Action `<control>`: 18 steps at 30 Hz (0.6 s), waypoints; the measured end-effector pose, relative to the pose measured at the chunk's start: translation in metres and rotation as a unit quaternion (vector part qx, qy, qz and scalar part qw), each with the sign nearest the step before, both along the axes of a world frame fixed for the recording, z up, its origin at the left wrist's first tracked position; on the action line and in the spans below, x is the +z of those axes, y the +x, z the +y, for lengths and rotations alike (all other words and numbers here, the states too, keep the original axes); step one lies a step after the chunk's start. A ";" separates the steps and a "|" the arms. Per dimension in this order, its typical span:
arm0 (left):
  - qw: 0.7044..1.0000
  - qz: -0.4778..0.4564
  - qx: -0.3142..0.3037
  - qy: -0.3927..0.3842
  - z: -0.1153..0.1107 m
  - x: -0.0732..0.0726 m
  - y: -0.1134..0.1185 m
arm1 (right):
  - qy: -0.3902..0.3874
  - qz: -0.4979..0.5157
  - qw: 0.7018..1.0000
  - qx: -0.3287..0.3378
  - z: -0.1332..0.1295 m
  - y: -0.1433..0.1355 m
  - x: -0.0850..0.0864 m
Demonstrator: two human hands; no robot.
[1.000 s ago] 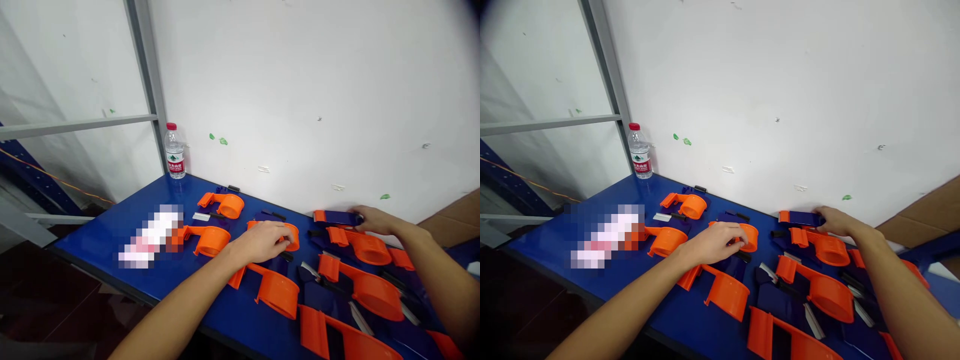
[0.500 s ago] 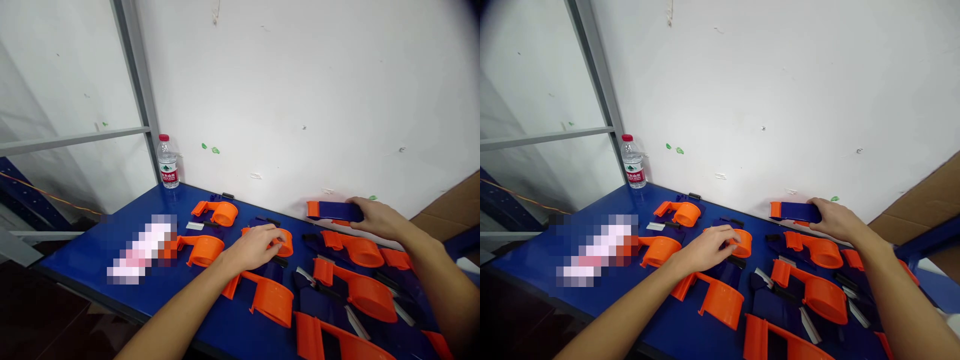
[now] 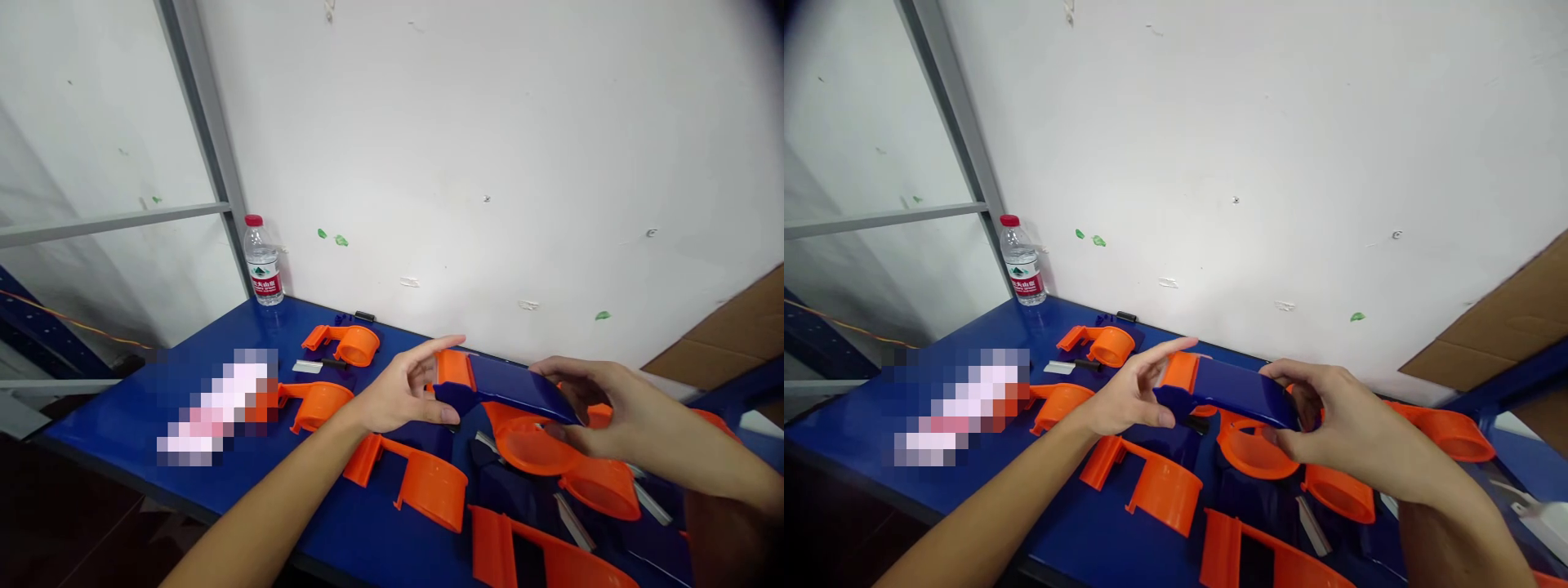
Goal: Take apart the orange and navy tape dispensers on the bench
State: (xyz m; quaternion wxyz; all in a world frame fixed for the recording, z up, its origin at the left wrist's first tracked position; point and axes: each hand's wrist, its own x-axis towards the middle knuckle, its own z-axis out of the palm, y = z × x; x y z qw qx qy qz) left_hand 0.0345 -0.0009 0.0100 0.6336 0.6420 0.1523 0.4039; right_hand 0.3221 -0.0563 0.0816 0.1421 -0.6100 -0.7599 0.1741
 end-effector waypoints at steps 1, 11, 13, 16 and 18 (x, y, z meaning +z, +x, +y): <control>1.000 0.008 0.007 0.008 0.000 0.000 -0.001 | 0.001 0.001 1.000 -0.002 0.000 -0.002 -0.001; 0.994 0.022 0.084 0.061 0.001 -0.001 0.002 | 0.055 -0.035 0.997 0.036 -0.005 -0.009 0.001; 0.997 0.009 0.068 0.045 -0.002 -0.001 0.003 | 0.089 -0.071 0.993 0.043 -0.009 -0.011 0.002; 0.998 0.003 0.054 0.033 -0.006 -0.002 0.006 | 0.204 -0.143 0.967 0.057 -0.014 -0.021 0.000; 0.998 0.001 0.054 0.037 -0.008 -0.003 0.007 | 0.292 -0.174 0.936 0.094 -0.016 -0.032 -0.001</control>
